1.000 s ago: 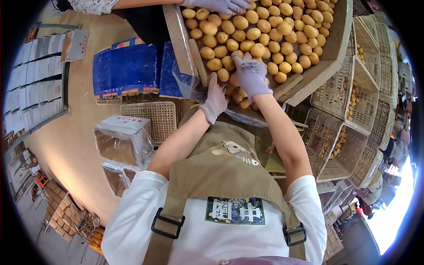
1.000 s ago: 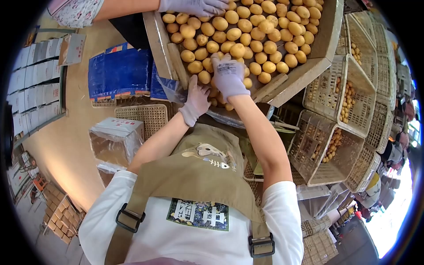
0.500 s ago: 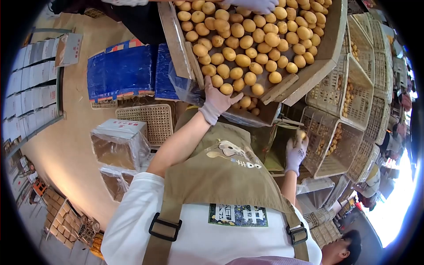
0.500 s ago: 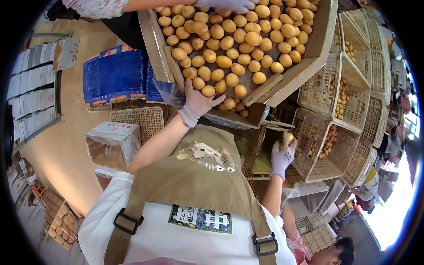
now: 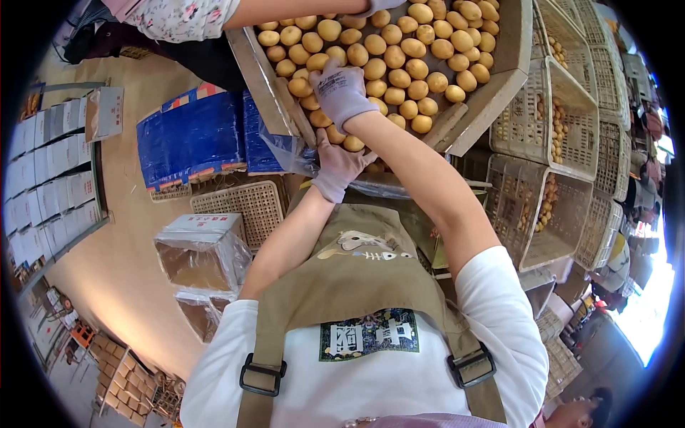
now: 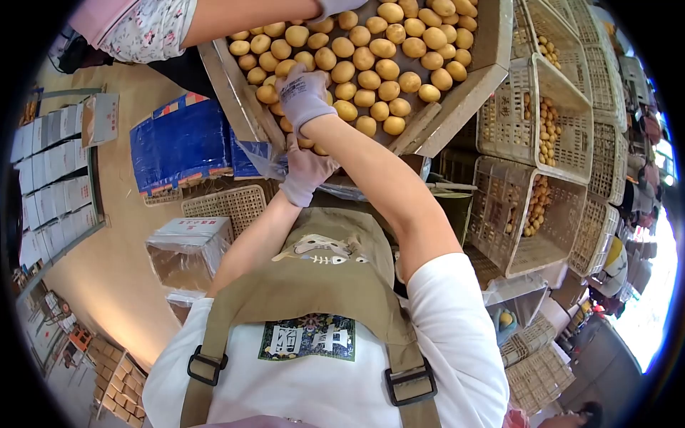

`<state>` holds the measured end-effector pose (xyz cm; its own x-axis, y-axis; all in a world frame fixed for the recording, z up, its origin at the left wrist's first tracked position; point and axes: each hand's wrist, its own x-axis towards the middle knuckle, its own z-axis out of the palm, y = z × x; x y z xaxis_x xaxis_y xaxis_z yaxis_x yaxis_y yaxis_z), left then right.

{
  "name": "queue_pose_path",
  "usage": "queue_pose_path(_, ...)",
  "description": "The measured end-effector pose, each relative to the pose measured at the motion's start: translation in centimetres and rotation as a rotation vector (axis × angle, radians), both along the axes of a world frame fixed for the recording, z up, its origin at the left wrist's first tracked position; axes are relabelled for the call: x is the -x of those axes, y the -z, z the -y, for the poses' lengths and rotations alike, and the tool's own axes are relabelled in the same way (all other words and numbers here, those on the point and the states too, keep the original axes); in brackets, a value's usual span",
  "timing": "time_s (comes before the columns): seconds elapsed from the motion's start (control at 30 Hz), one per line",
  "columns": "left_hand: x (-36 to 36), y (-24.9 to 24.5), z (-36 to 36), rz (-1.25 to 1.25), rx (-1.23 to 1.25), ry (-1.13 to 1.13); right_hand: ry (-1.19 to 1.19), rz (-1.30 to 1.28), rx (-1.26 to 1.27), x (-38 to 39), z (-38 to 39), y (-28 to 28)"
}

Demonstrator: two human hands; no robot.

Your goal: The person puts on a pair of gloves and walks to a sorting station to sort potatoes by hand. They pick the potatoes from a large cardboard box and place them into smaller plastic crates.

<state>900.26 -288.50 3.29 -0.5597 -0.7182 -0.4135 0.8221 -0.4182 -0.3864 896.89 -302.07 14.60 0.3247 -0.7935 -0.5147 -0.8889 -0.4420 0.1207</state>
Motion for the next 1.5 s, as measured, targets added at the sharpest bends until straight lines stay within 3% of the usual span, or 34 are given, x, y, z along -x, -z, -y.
queue_pose_path(0.1, 0.1, -0.5, 0.1, 0.111, -0.078, 0.039, 0.136, 0.192, -0.048, 1.5, 0.3, 4.9)
queue_pose_path(0.17, 0.3, -1.4, -0.1, 0.196, 0.039, 0.017, 0.192, 0.166, -0.111, 1.5, 0.1, 5.7)
queue_pose_path(0.23, 0.3, -1.6, 0.3, 0.168, 0.104, 0.012, 0.104, 0.149, -0.071, 1.8, 0.0, 2.2)
queue_pose_path(0.27, 0.1, -1.4, 0.3, 0.097, 0.099, 0.013, 0.183, 0.221, -0.023, 1.7, 0.1, 2.5)
queue_pose_path(0.37, -0.4, 0.2, -0.3, 0.077, 0.173, 0.019, 0.232, 0.828, 0.227, 6.2, -3.4, 2.1)
queue_pose_path(0.43, -0.3, -0.1, -0.2, 0.145, 0.154, 0.036, 0.228, 1.144, 0.580, 9.9, -8.4, 0.3)
queue_pose_path(0.47, -0.6, 0.9, -0.2, -0.210, 0.292, -0.048, 0.261, 1.093, 0.664, 12.6, -11.4, -1.3)
queue_pose_path(0.57, -0.2, 1.2, -0.4, 0.178, 0.242, 0.038, 0.604, 0.971, 0.851, 21.7, -22.5, -1.1)
queue_pose_path(0.63, -0.3, 1.3, -0.2, 0.151, 0.196, 0.043, 0.725, 0.391, 0.593, 28.4, -29.6, 0.4)
queue_pose_path(0.7, -0.1, 0.8, -0.3, 0.157, 0.163, 0.050, 0.834, 0.228, 0.631, 30.0, -31.1, 1.3)
queue_pose_path(0.77, -0.1, -1.4, 0.0, 0.300, 0.134, 0.110, 0.533, 0.383, 0.835, 26.3, -23.5, -3.1)
queue_pose_path(0.87, -0.3, -1.3, 0.2, 0.268, 0.125, 0.144, 0.247, 0.592, 0.792, 20.7, -12.4, -5.0)
queue_pose_path(0.93, -0.6, 0.2, -0.2, 0.202, 0.233, 0.117, 0.109, 0.252, 0.553, 20.4, -6.7, 0.1)
queue_pose_path(1.03, -1.2, 0.1, -0.2, 0.258, 0.205, 0.135, 0.258, -0.072, 0.236, 17.6, -3.2, 0.1)
queue_pose_path(1.3, -1.3, -1.1, -0.6, 0.402, -0.026, 0.221, 0.037, -0.104, 0.247, 19.7, -3.1, 0.6)
queue_pose_path(1.4, -1.3, -0.9, -0.8, 0.348, 0.030, 0.174, 0.073, 0.042, 0.105, 20.9, -2.3, -0.2)
queue_pose_path(1.5, -1.0, -0.7, -0.6, 0.342, 0.028, 0.163, 0.319, 0.456, 0.392, 19.2, -0.9, -2.7)
